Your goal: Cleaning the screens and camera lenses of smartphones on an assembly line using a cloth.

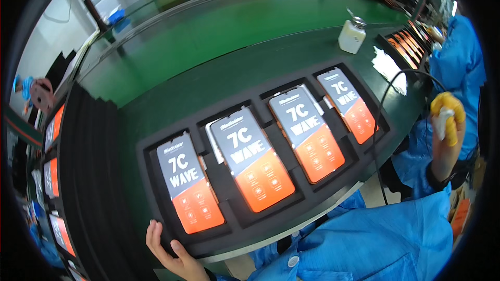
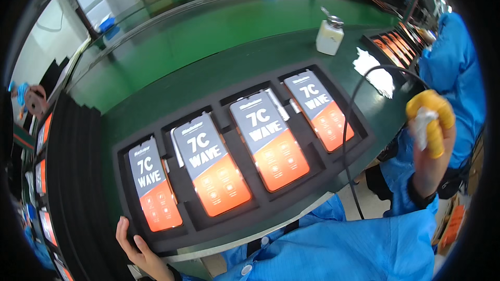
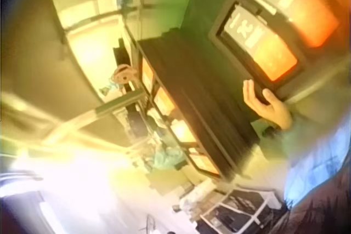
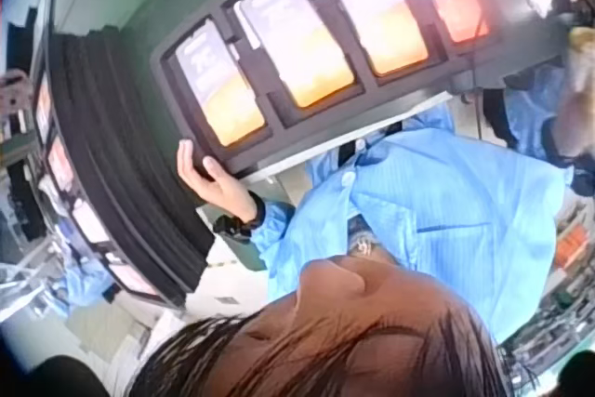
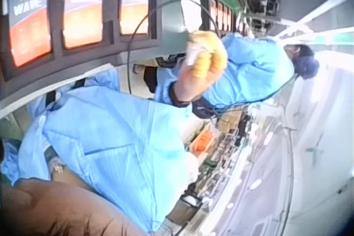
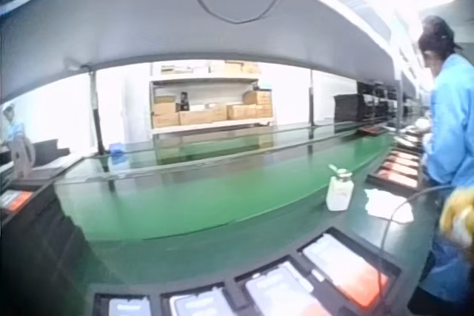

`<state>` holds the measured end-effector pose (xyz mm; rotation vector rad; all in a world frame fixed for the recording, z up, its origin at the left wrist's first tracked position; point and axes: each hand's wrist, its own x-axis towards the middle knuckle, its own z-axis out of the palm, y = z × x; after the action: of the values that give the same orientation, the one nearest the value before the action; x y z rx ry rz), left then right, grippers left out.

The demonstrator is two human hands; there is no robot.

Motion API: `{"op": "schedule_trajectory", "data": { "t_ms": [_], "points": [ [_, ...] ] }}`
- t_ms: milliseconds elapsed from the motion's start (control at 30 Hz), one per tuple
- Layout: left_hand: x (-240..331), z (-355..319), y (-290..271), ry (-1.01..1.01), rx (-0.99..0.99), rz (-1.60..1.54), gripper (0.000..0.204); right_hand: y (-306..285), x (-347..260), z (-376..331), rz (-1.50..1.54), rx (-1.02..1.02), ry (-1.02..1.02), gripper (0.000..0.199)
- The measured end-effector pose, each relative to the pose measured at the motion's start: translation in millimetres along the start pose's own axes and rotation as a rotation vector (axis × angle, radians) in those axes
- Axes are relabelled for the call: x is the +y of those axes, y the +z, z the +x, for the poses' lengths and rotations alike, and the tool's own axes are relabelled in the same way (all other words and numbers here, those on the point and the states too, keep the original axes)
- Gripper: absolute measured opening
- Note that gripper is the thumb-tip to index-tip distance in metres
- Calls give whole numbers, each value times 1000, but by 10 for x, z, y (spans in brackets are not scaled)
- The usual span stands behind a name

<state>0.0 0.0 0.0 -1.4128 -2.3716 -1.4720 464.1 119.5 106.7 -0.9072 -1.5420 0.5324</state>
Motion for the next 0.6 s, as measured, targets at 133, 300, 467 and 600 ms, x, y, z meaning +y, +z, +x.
{"op": "schedule_trajectory", "data": {
  "t_ms": [133,300,467,600],
  "points": [
    [348,62,84,137,41,77,33,-1162,-76,-45,-262,270,-135,40],
    [648,21,118,313,-23,121,34,-986,-54,-56,-394,309,10,37],
    [1013,103,127,452,-390,41,30,6,267,147,-493,-103,44,17],
    [1436,278,235,567,-656,41,28,249,463,317,-481,-331,-54,8]
  ]
}}
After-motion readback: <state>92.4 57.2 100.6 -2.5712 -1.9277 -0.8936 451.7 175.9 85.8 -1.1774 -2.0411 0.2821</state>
